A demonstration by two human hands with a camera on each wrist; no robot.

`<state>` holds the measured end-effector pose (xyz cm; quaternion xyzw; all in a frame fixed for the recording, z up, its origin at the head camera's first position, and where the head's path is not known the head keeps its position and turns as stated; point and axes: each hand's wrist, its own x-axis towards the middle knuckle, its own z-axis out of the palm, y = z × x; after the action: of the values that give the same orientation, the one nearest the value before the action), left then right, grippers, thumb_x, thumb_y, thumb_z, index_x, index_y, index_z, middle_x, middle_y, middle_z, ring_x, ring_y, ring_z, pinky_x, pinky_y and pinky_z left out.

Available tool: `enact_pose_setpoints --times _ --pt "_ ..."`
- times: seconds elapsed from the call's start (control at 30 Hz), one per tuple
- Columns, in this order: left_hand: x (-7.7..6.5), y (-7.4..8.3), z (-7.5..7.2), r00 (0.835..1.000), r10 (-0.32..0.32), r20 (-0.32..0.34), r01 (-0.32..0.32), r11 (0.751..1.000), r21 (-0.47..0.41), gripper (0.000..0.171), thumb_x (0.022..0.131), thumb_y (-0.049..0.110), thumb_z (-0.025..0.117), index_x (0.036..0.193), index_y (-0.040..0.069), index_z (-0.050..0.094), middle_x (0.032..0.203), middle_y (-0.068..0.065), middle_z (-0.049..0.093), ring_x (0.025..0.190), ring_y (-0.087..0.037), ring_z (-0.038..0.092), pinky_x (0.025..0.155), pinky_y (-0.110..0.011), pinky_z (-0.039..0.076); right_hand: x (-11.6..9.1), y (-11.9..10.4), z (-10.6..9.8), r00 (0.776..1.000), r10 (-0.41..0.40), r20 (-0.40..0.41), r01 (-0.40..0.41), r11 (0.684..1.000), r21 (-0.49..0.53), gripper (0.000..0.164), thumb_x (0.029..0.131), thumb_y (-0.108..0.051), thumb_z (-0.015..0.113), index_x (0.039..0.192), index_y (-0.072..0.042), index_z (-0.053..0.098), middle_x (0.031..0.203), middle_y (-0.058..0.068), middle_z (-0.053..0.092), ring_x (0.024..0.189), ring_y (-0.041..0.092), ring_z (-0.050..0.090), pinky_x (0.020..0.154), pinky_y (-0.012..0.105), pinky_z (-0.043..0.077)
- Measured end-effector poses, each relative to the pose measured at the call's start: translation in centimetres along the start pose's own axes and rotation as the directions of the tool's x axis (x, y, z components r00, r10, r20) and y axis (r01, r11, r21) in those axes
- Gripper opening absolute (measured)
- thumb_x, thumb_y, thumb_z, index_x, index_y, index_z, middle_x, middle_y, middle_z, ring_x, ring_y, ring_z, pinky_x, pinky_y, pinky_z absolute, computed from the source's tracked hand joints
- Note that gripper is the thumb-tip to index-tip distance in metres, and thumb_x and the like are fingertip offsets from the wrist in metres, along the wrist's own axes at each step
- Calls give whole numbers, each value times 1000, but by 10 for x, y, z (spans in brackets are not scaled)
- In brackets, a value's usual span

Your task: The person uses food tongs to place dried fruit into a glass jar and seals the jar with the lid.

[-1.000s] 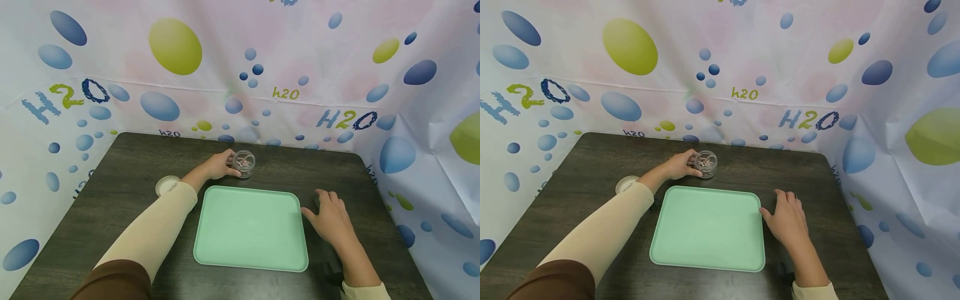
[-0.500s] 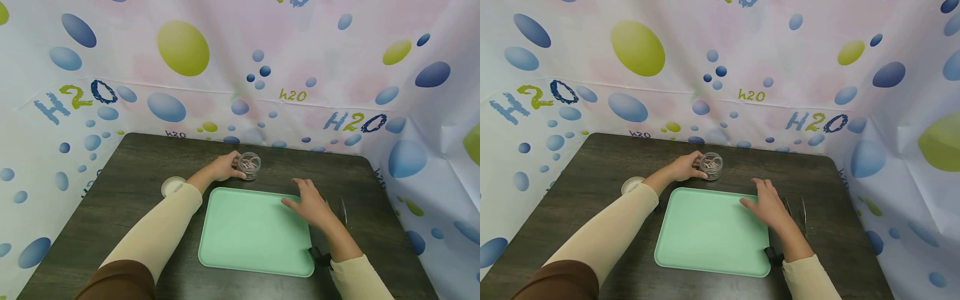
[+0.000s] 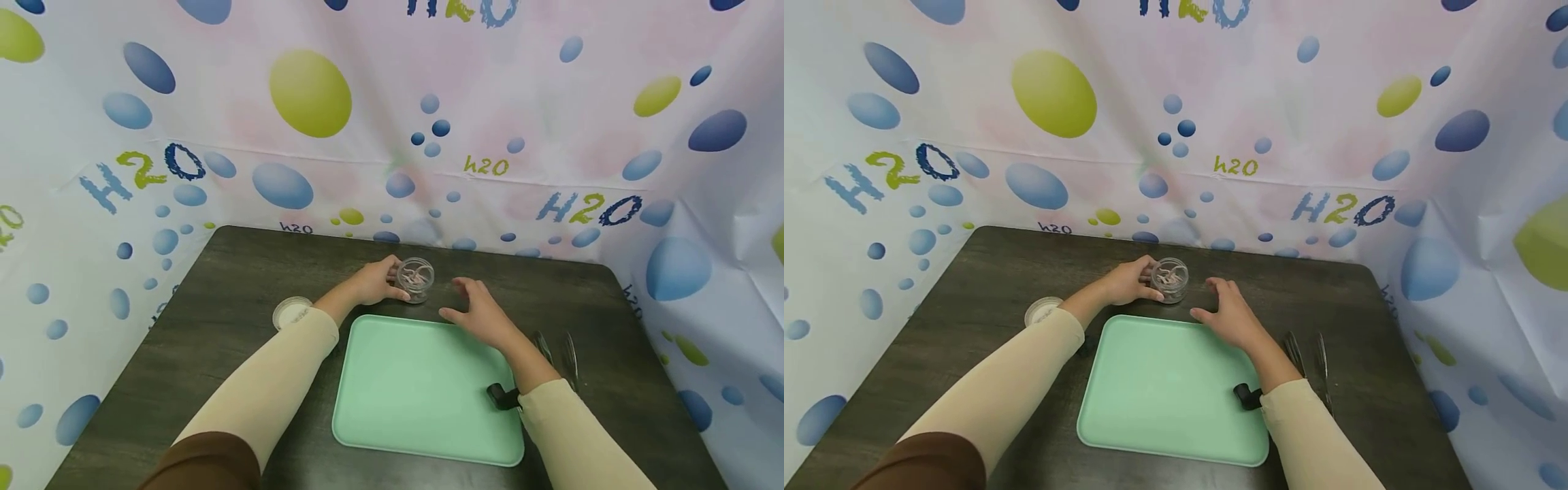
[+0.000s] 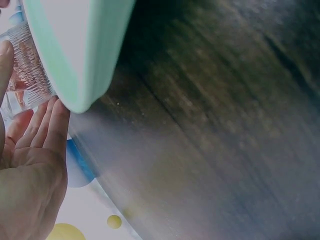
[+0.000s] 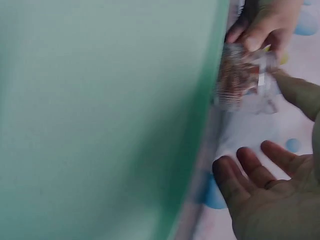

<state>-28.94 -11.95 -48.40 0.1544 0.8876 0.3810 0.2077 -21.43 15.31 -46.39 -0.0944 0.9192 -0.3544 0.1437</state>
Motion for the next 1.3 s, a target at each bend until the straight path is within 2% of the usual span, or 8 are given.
enact_pose_setpoints --times 0.2,0.5,0.73,0.9,1.1,1.3 --pt "-1 3 0 1000 -5 -3 5 1000 5 69 94 35 87 148 13 50 159 -12 61 149 -31 59 127 -53 48 20 11 5 1000 -11 28 7 993 119 79 107 -34 73 168 -4 32 159 24 43 145 43 49 117 61 51" --pt "-2 2 1 1000 7 -5 -7 1000 11 67 95 35 86 148 14 51 157 -11 63 147 -29 61 126 -52 49 39 4 11 998 -8 60 -3 983 181 86 104 -37 77 170 -11 29 164 21 41 153 42 47 121 61 50" --pt "-4 2 0 1000 4 -1 -4 1000 11 66 96 36 86 148 15 51 156 -10 64 147 -30 61 125 -53 50 56 -1 21 997 -66 32 55 963 262 88 101 -24 81 171 -13 29 168 17 41 152 41 50 119 54 56" --pt "-5 1 0 1000 7 2 -7 1000 -3 65 96 35 86 147 15 52 156 -10 63 147 -30 61 124 -50 51 64 -5 26 999 -48 15 42 965 258 86 99 -23 83 170 -15 34 166 16 47 148 40 56 109 52 62" --pt "-2 0 2 1000 16 3 -16 1000 14 63 96 35 85 145 15 52 156 -10 64 146 -30 62 124 -51 51 67 -6 24 999 -22 26 16 972 232 87 99 -25 83 170 -17 34 165 16 51 148 38 56 110 54 60" --pt "-1 2 1 1000 -11 3 11 1000 6 63 95 34 86 145 15 53 158 -12 62 148 -30 60 125 -52 50 70 -6 24 999 -15 30 9 982 187 86 99 -30 83 170 -20 35 160 16 56 145 38 59 107 53 62"
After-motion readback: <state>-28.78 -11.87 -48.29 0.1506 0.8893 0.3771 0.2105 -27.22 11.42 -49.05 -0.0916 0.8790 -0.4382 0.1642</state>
